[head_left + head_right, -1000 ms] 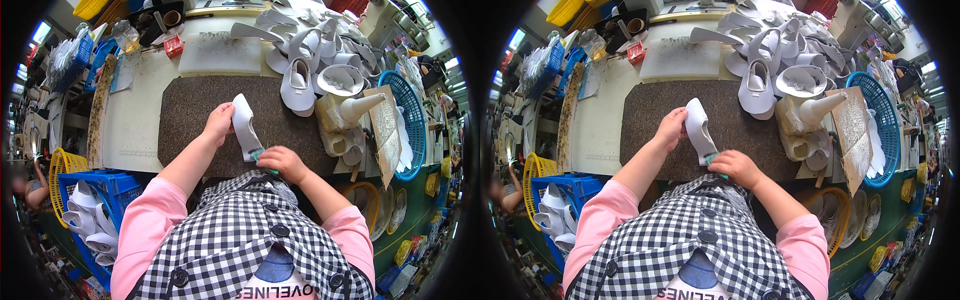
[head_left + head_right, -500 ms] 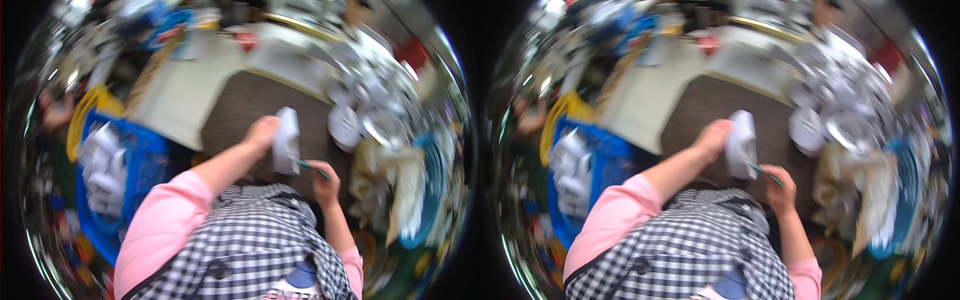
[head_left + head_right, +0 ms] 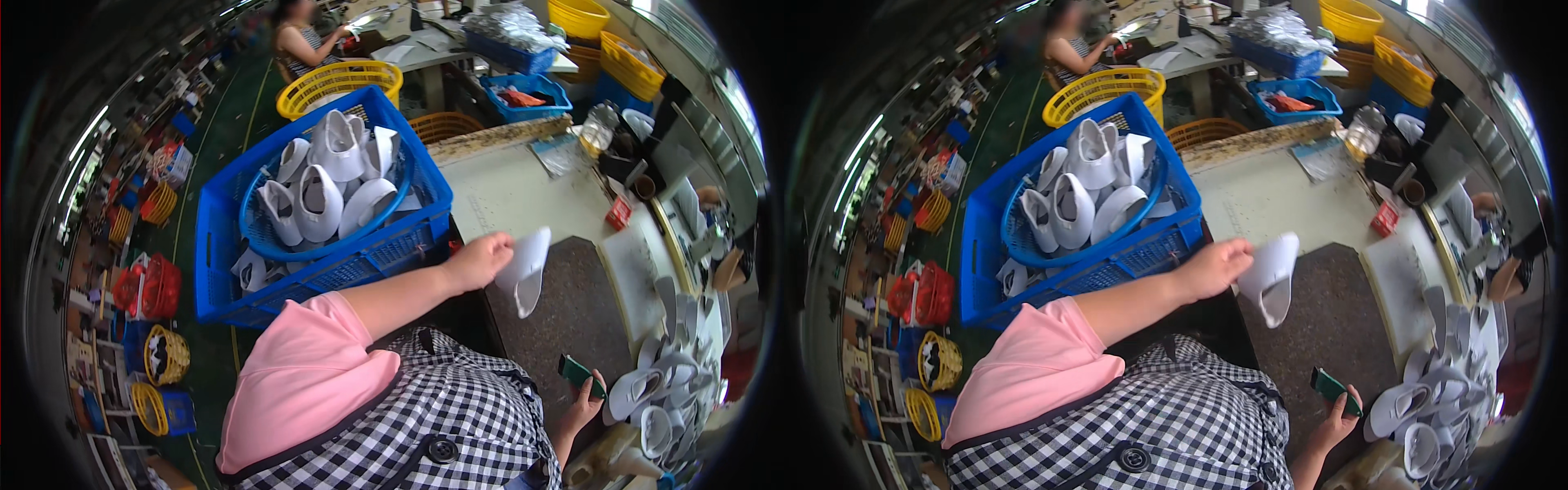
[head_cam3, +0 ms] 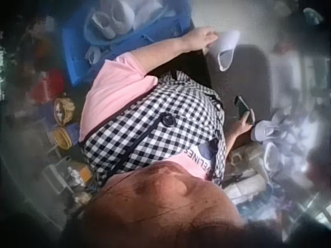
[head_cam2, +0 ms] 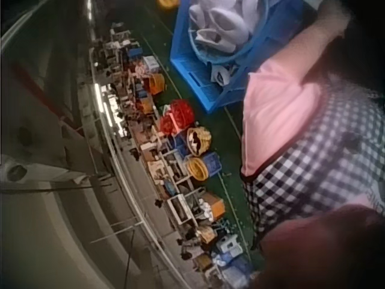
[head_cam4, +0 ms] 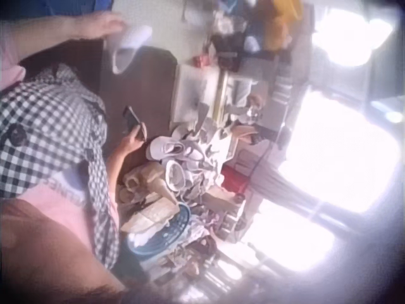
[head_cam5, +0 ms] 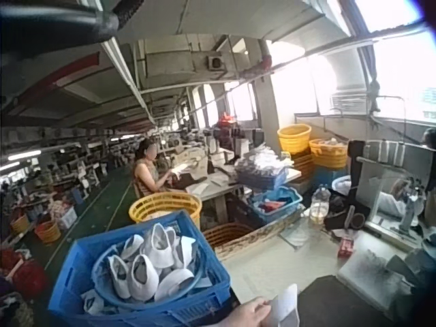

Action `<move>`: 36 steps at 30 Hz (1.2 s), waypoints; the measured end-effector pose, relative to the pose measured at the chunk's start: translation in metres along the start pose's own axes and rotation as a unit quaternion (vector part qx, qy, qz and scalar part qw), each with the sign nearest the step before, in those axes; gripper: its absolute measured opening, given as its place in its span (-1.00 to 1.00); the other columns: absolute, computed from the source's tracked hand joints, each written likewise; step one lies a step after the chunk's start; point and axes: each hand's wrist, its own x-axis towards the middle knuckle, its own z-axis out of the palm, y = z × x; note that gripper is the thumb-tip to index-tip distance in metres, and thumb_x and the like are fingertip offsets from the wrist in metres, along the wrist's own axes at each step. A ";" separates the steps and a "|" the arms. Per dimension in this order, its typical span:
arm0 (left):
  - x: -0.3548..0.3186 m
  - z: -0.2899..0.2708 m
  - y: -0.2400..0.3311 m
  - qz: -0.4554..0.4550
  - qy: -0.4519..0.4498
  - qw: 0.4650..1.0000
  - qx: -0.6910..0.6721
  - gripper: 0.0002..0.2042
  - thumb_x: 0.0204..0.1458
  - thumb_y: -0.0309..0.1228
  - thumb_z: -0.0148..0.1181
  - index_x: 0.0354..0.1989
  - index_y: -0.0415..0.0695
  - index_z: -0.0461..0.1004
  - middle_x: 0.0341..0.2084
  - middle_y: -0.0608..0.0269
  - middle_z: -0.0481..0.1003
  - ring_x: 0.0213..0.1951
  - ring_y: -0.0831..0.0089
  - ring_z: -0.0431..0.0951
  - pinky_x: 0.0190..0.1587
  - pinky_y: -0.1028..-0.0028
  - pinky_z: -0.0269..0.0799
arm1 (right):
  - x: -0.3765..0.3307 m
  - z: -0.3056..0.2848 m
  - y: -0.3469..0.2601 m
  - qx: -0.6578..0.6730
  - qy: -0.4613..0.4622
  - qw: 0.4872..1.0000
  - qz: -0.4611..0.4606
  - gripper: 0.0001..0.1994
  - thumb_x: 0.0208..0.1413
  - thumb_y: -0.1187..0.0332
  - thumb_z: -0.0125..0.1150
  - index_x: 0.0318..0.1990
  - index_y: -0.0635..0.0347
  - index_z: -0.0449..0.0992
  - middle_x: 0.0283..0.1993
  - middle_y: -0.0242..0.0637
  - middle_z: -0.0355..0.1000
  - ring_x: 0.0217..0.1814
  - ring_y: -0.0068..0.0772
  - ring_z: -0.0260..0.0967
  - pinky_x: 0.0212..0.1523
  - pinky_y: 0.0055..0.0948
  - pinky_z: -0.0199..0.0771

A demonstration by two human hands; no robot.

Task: The person applies adhesive to the edges of white shoe uppers using a small brush.

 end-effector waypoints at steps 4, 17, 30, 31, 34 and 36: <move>-0.005 -0.116 0.041 0.108 0.177 0.962 -0.177 -0.90 0.21 -0.35 -0.01 -0.25 -0.09 0.37 -0.45 0.33 0.47 -0.42 0.52 0.53 -0.40 0.45 0.53 | 0.005 0.036 -0.001 0.012 -0.004 1.000 0.028 -0.74 0.26 0.34 0.08 0.04 0.24 0.39 -0.08 -0.24 0.40 -0.06 -0.41 0.41 -0.11 -0.43 0.56; -0.067 -0.464 -0.106 -0.066 0.636 0.720 -0.269 -0.65 0.11 -0.45 -0.20 0.03 -0.39 0.27 -0.14 -0.18 0.47 -0.28 0.07 0.62 -0.29 0.22 0.61 | 0.011 0.161 -0.013 -0.028 -0.091 0.995 0.010 -0.72 0.24 0.28 0.12 0.04 0.17 0.42 -0.09 -0.34 0.41 -0.13 -0.52 0.42 -0.23 -0.56 0.52; -0.113 -0.458 -0.079 -0.161 0.464 0.858 0.149 -0.62 0.04 -0.33 0.13 0.04 -0.19 0.43 -0.27 0.06 0.52 -0.26 0.28 0.54 -0.35 0.23 0.50 | -0.005 0.206 -0.041 -0.092 -0.025 0.995 0.033 -0.81 0.15 0.39 0.17 -0.11 0.21 0.54 -0.17 -0.28 0.47 -0.19 -0.51 0.42 -0.23 -0.50 0.49; -0.112 -0.451 -0.063 -0.061 0.433 0.874 0.212 -0.61 0.11 -0.30 0.10 0.12 -0.12 0.38 -0.26 0.14 0.53 -0.29 0.34 0.53 -0.40 0.38 0.44 | -0.002 0.204 -0.030 -0.069 -0.024 0.997 0.012 -0.82 0.14 0.39 0.18 -0.12 0.19 0.55 -0.23 -0.31 0.49 -0.25 -0.54 0.43 -0.24 -0.52 0.49; -0.052 -0.408 -0.008 0.076 0.368 0.890 0.257 -0.65 0.22 -0.44 -0.07 0.19 -0.08 0.32 -0.56 0.47 0.31 -0.57 0.75 0.24 -0.58 0.72 0.11 | -0.004 0.200 -0.027 -0.011 -0.030 0.999 0.022 -0.84 0.18 0.43 0.15 -0.10 0.20 0.50 -0.23 -0.38 0.43 -0.23 -0.60 0.40 -0.21 -0.54 0.53; 0.009 -0.341 0.012 0.161 0.308 0.915 0.205 -0.65 0.21 -0.52 -0.09 0.18 -0.09 0.33 -0.63 0.54 0.14 -0.61 0.82 0.07 -0.60 0.74 0.02 | -0.012 0.183 -0.019 0.045 0.006 0.999 -0.008 -0.85 0.20 0.44 0.13 -0.09 0.19 0.48 -0.24 -0.42 0.43 -0.24 -0.64 0.39 -0.24 -0.58 0.49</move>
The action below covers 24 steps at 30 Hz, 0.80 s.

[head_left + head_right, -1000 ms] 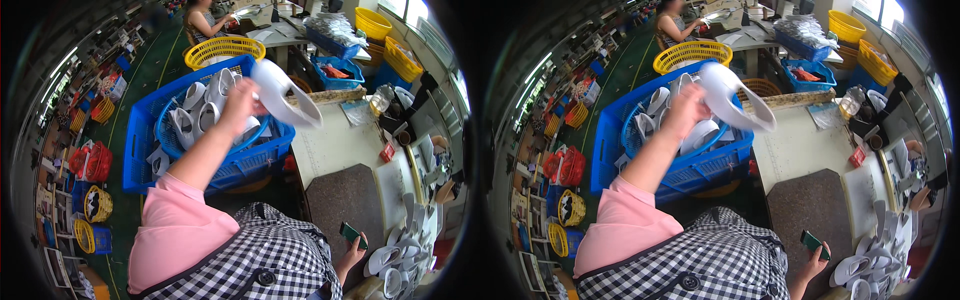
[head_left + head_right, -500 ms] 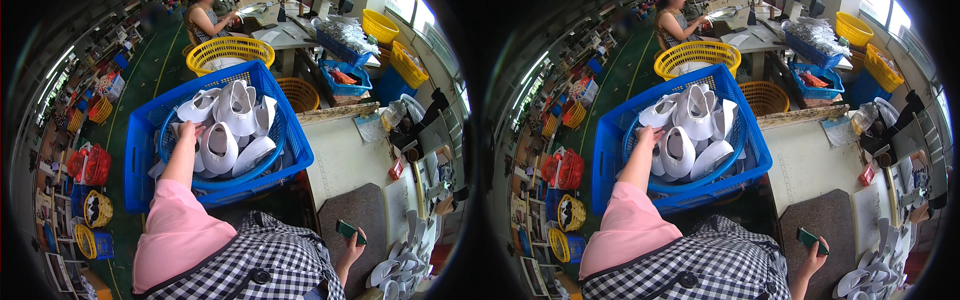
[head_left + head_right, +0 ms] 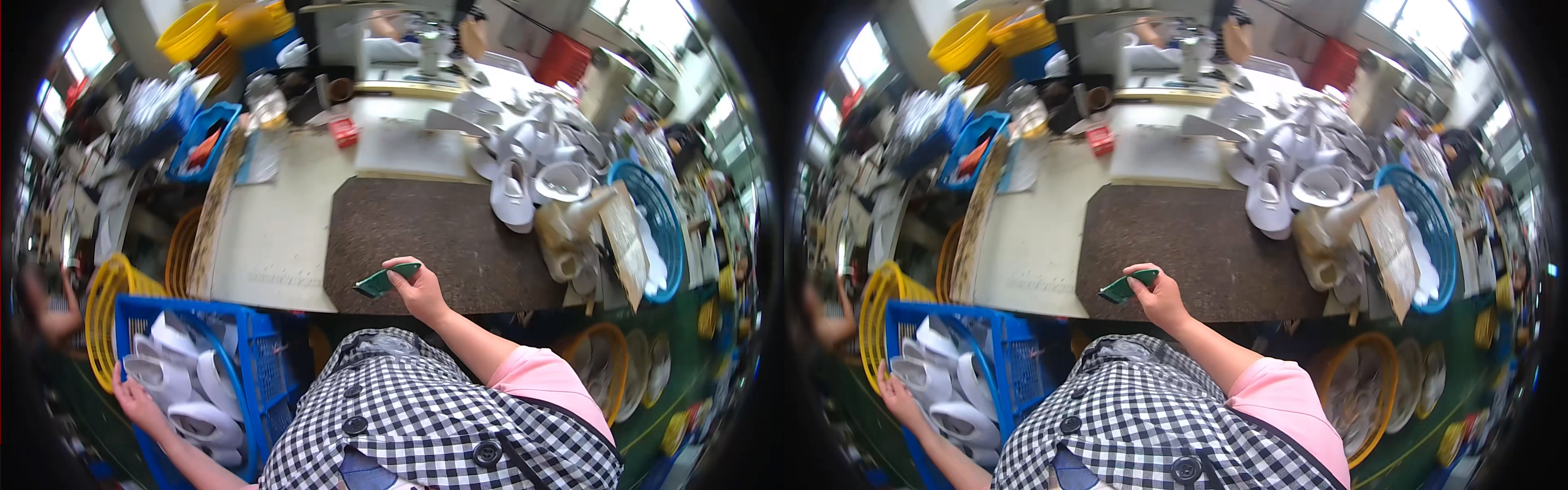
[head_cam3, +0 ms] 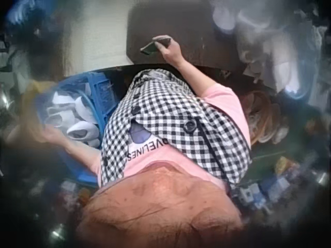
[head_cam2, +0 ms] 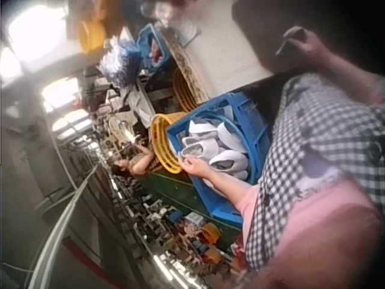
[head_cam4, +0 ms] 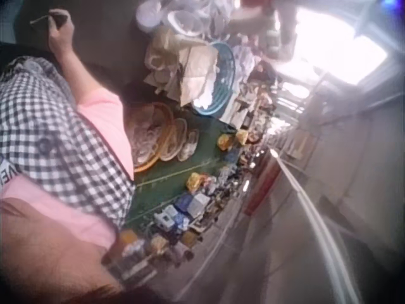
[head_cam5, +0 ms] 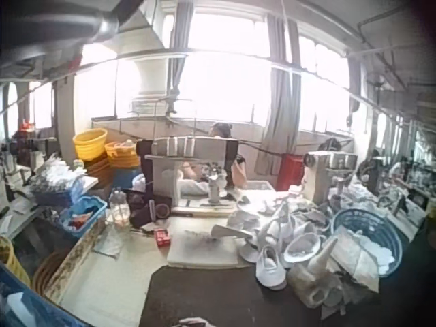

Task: The person applies adhesive to the edges of white shoe uppers using a small brush.

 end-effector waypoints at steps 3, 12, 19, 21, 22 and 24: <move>0.011 0.110 0.044 -0.002 -0.131 0.991 -0.035 -0.68 0.20 -0.52 -0.07 0.13 -0.23 0.34 -0.08 0.23 0.45 -0.16 0.53 0.41 -0.04 0.57 0.30 | -0.025 -0.036 -0.012 -0.035 0.094 0.995 -0.021 -0.85 0.20 0.45 0.13 -0.10 0.17 0.50 -0.30 -0.44 0.44 -0.31 -0.66 0.37 -0.30 -0.61 0.43; -0.125 0.397 0.204 0.038 -0.496 0.824 -0.272 -0.81 0.19 -0.44 0.08 -0.06 -0.16 0.50 -0.50 0.57 0.36 -0.52 0.83 0.19 -0.51 0.73 0.05 | -0.142 -0.183 -0.014 -0.038 0.433 0.901 0.012 -0.83 0.20 0.44 0.11 -0.09 0.26 0.47 -0.24 -0.29 0.46 -0.29 -0.55 0.45 -0.30 -0.55 0.53; -0.235 0.559 0.281 0.106 -0.649 0.737 -0.156 -0.66 0.19 -0.17 0.09 -0.16 -0.24 0.53 -0.54 0.34 0.44 -0.44 0.54 0.40 -0.35 0.50 0.32 | -0.225 -0.246 -0.004 -0.057 0.563 0.824 0.003 -0.80 0.24 0.40 0.07 -0.03 0.23 0.41 -0.14 -0.28 0.40 -0.19 -0.50 0.43 -0.29 -0.54 0.55; -0.246 0.600 0.299 0.140 -0.664 0.726 -0.110 -0.62 0.17 -0.13 0.11 -0.11 -0.25 0.51 -0.46 0.23 0.49 -0.37 0.43 0.47 -0.28 0.47 0.36 | -0.236 -0.261 -0.005 -0.071 0.578 0.813 0.001 -0.80 0.24 0.39 0.06 -0.02 0.23 0.40 -0.14 -0.29 0.39 -0.20 -0.51 0.42 -0.29 -0.56 0.54; -0.250 0.625 0.302 0.253 -0.591 0.765 -0.037 -0.55 0.14 -0.09 0.12 -0.01 -0.25 0.44 -0.24 0.10 0.45 -0.16 0.31 0.44 -0.12 0.41 0.33 | -0.239 -0.269 -0.005 -0.077 0.587 0.806 0.000 -0.80 0.25 0.39 0.06 -0.02 0.23 0.40 -0.15 -0.30 0.40 -0.21 -0.52 0.42 -0.29 -0.56 0.53; -0.255 0.665 0.313 0.362 -0.501 0.785 0.034 -0.47 0.11 -0.06 0.14 0.09 -0.25 0.36 -0.02 -0.03 0.41 0.05 0.19 0.41 0.04 0.35 0.31 | -0.245 -0.284 -0.009 -0.077 0.596 0.799 0.001 -0.80 0.25 0.39 0.06 -0.02 0.24 0.40 -0.16 -0.30 0.40 -0.22 -0.53 0.41 -0.30 -0.57 0.52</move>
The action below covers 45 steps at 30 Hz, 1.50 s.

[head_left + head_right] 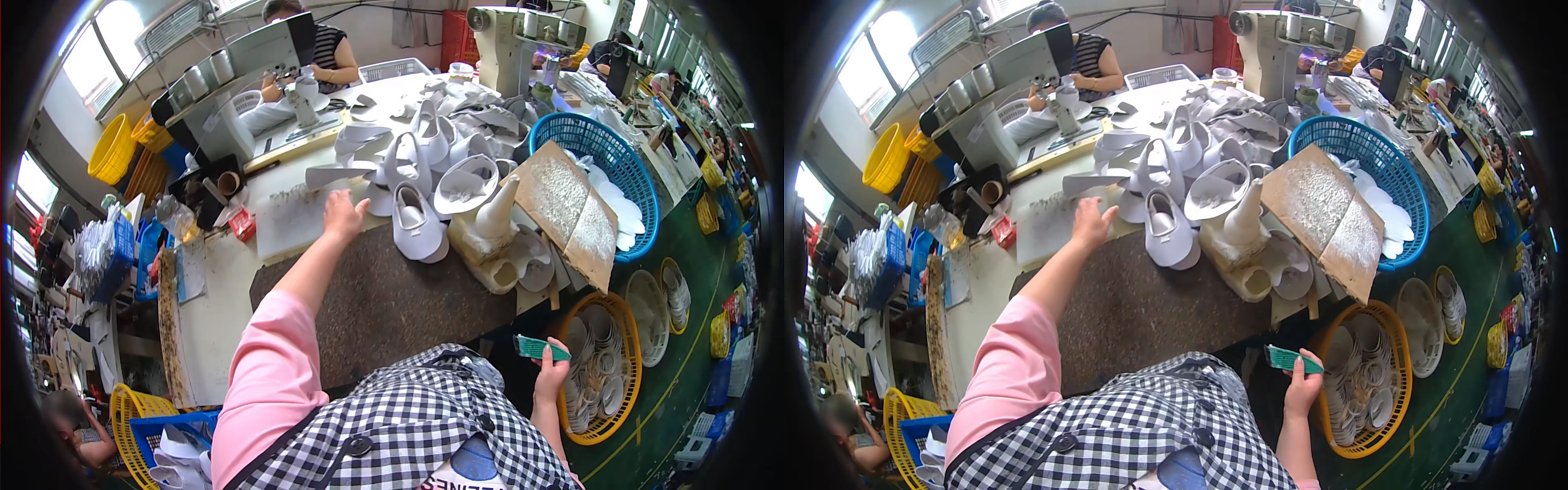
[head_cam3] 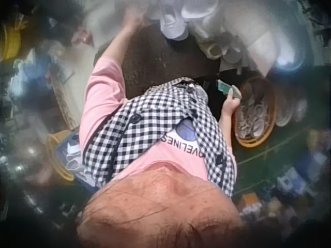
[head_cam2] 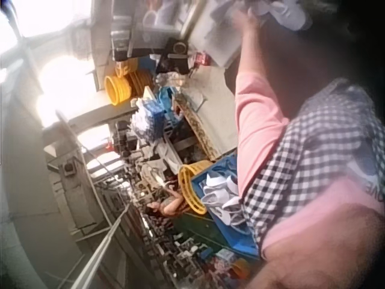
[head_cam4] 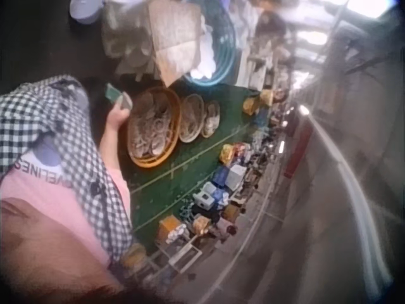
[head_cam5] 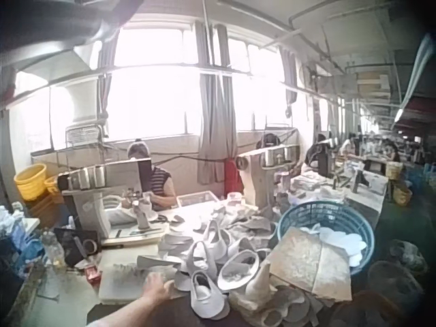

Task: The person applies adhesive to the edges of white shoe uppers using a small brush.

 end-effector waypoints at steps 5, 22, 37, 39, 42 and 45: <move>0.069 0.016 0.002 -0.112 -0.011 0.976 0.185 -0.21 0.05 0.02 0.15 0.33 -0.24 0.02 0.38 0.08 -0.08 0.42 0.19 -0.20 0.36 0.09 -0.24 | 0.024 -0.016 0.001 -0.025 0.030 0.999 -0.004 -0.80 0.27 0.37 0.03 -0.02 0.21 0.40 -0.21 -0.33 0.40 -0.26 -0.55 0.40 -0.30 -0.58 0.48; -0.030 -0.077 -0.008 0.031 0.070 0.996 -0.054 -0.72 0.07 -0.44 0.09 -0.03 -0.20 0.36 -0.19 -0.12 0.49 -0.12 -0.06 0.48 -0.06 0.23 0.41 | 0.062 0.073 -0.062 -0.153 -0.205 0.919 -0.299 -0.83 0.05 0.59 0.20 -0.18 0.23 0.45 -0.25 -0.14 0.53 -0.22 -0.14 0.51 -0.16 -0.36 0.49; -0.181 0.003 -0.022 -0.341 -0.080 0.837 -0.421 -0.58 0.11 -0.09 0.20 -0.14 -0.26 0.46 -0.34 0.26 0.52 -0.34 0.53 0.49 -0.27 0.50 0.39 | 0.093 0.063 -0.043 -0.025 -0.110 0.977 -0.179 -0.77 0.16 0.48 0.18 -0.02 0.23 0.50 -0.09 -0.36 0.49 -0.15 -0.65 0.37 -0.11 -0.62 0.37; -0.186 -0.001 -0.016 -0.312 -0.104 0.817 -0.473 -0.62 0.16 -0.12 0.13 -0.07 -0.20 0.42 -0.40 0.26 0.53 -0.39 0.52 0.51 -0.30 0.49 0.42 | 0.098 0.060 -0.044 -0.062 -0.107 0.977 -0.176 -0.76 0.17 0.45 0.19 0.00 0.22 0.49 -0.09 -0.36 0.50 -0.12 -0.63 0.39 -0.07 -0.60 0.36; -0.188 -0.003 -0.010 -0.279 -0.099 0.819 -0.492 -0.64 0.18 -0.17 0.09 0.00 -0.17 0.36 -0.38 0.22 0.54 -0.41 0.48 0.53 -0.32 0.47 0.46 | 0.109 0.064 -0.033 -0.097 -0.110 0.969 -0.196 -0.77 0.18 0.44 0.19 -0.01 0.22 0.50 -0.09 -0.36 0.51 -0.10 -0.59 0.41 -0.03 -0.56 0.37; -0.187 -0.018 0.015 -0.286 -0.087 0.810 -0.505 -0.65 0.19 -0.25 0.05 0.07 -0.17 0.29 -0.30 0.16 0.52 -0.45 0.43 0.55 -0.38 0.43 0.49 | 0.116 0.077 -0.029 -0.130 -0.108 0.963 -0.212 -0.81 0.17 0.41 0.20 -0.08 0.17 0.53 -0.17 -0.35 0.53 -0.16 -0.59 0.43 -0.09 -0.57 0.39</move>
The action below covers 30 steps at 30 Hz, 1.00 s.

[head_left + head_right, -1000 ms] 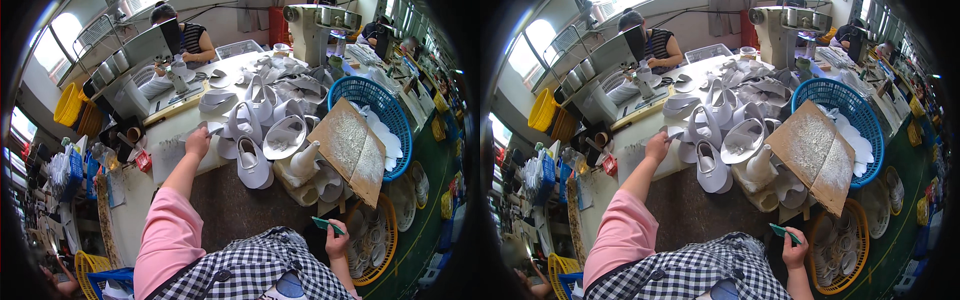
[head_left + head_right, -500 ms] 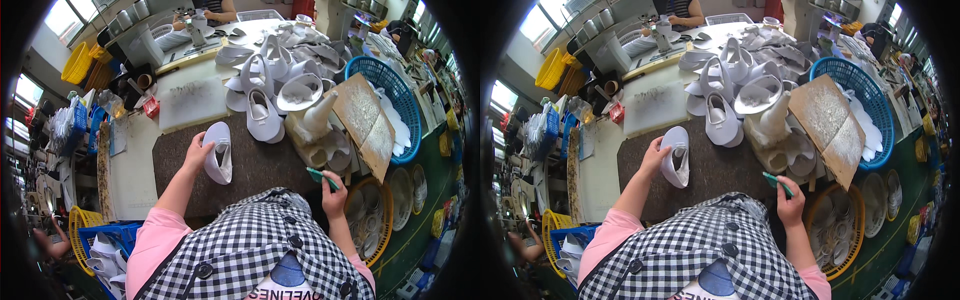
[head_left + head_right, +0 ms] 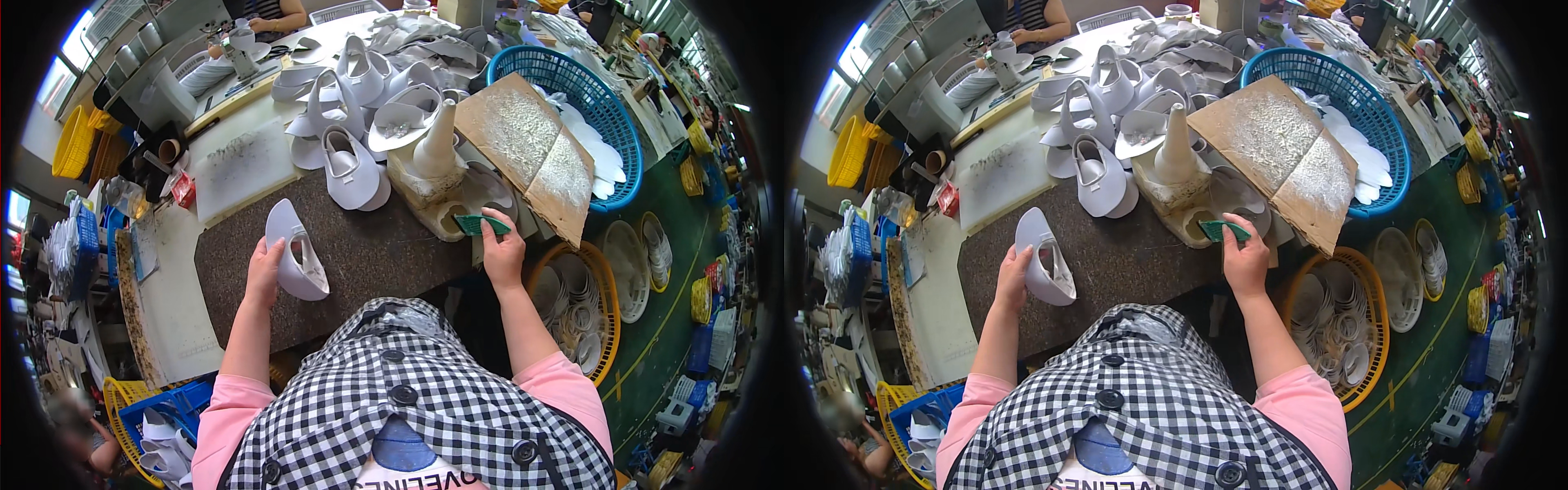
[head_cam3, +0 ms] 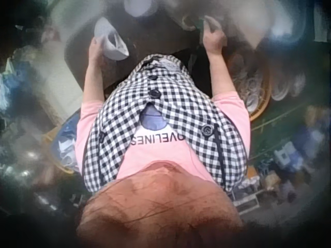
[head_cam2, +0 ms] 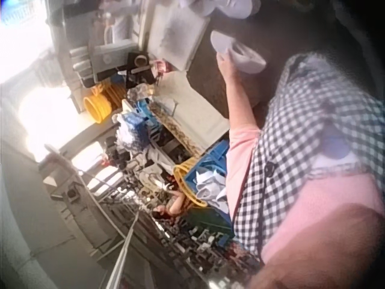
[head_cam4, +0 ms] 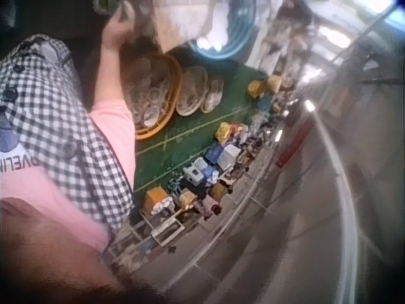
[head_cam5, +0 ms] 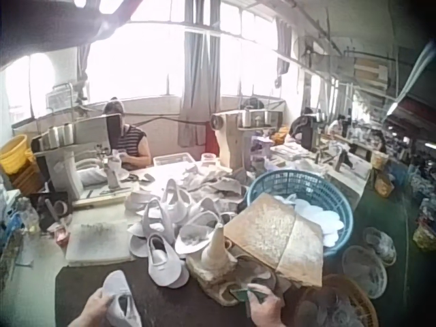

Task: The person applies adhesive to the edges of white shoe uppers using a small brush.

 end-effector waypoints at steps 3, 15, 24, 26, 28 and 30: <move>-0.003 0.009 0.005 -0.023 0.009 0.999 -0.030 -0.61 0.14 -0.32 0.04 0.12 -0.18 0.23 -0.26 0.15 0.48 -0.49 0.39 0.56 -0.43 0.42 0.50 | 0.008 0.016 0.006 -0.022 -0.005 1.000 -0.021 -0.83 0.14 0.40 0.20 -0.12 0.12 0.54 -0.20 -0.17 0.54 -0.17 -0.32 0.52 -0.12 -0.44 0.44; 0.016 -0.035 0.003 0.059 0.052 0.997 -0.002 -0.62 0.08 -0.46 0.00 0.10 -0.20 0.22 -0.17 0.14 0.45 -0.30 0.34 0.58 -0.24 0.36 0.52 | 0.004 0.016 0.000 0.009 -0.005 1.000 0.017 -0.88 0.19 0.45 0.12 -0.15 0.22 0.46 -0.29 -0.38 0.44 -0.32 -0.56 0.37 -0.23 -0.53 0.39; 0.046 -0.044 -0.024 0.046 0.025 0.996 -0.076 -0.65 0.05 -0.50 0.01 0.05 -0.19 0.25 -0.14 0.16 0.43 -0.20 0.36 0.55 -0.13 0.36 0.48 | -0.016 0.044 -0.029 0.037 -0.116 0.990 0.063 -0.87 0.19 0.48 0.09 -0.13 0.22 0.45 -0.29 -0.40 0.43 -0.29 -0.62 0.37 -0.24 -0.57 0.38; 0.042 -0.040 -0.017 0.049 0.018 0.996 -0.071 -0.66 0.07 -0.50 0.01 0.05 -0.19 0.25 -0.15 0.16 0.43 -0.22 0.35 0.56 -0.15 0.36 0.49 | -0.014 0.060 -0.037 0.192 -0.104 0.970 0.102 -0.86 0.19 0.48 0.12 -0.11 0.23 0.44 -0.24 -0.46 0.39 -0.28 -0.68 0.31 -0.22 -0.64 0.34; 0.029 -0.034 -0.004 0.034 0.014 0.997 -0.075 -0.68 0.13 -0.47 0.01 0.06 -0.19 0.25 -0.14 0.16 0.42 -0.30 0.34 0.57 -0.20 0.36 0.52 | -0.012 0.078 -0.045 0.204 -0.130 0.965 0.102 -0.86 0.19 0.48 0.13 -0.11 0.23 0.44 -0.25 -0.46 0.38 -0.29 -0.69 0.30 -0.23 -0.65 0.34; 0.020 -0.034 -0.001 0.029 0.028 0.997 -0.064 -0.69 0.15 -0.46 0.01 0.06 -0.19 0.25 -0.13 0.16 0.42 -0.34 0.34 0.57 -0.22 0.37 0.53 | -0.015 0.102 -0.060 0.226 -0.171 0.954 0.101 -0.84 0.18 0.48 0.15 -0.10 0.22 0.46 -0.27 -0.46 0.38 -0.32 -0.70 0.28 -0.26 -0.67 0.32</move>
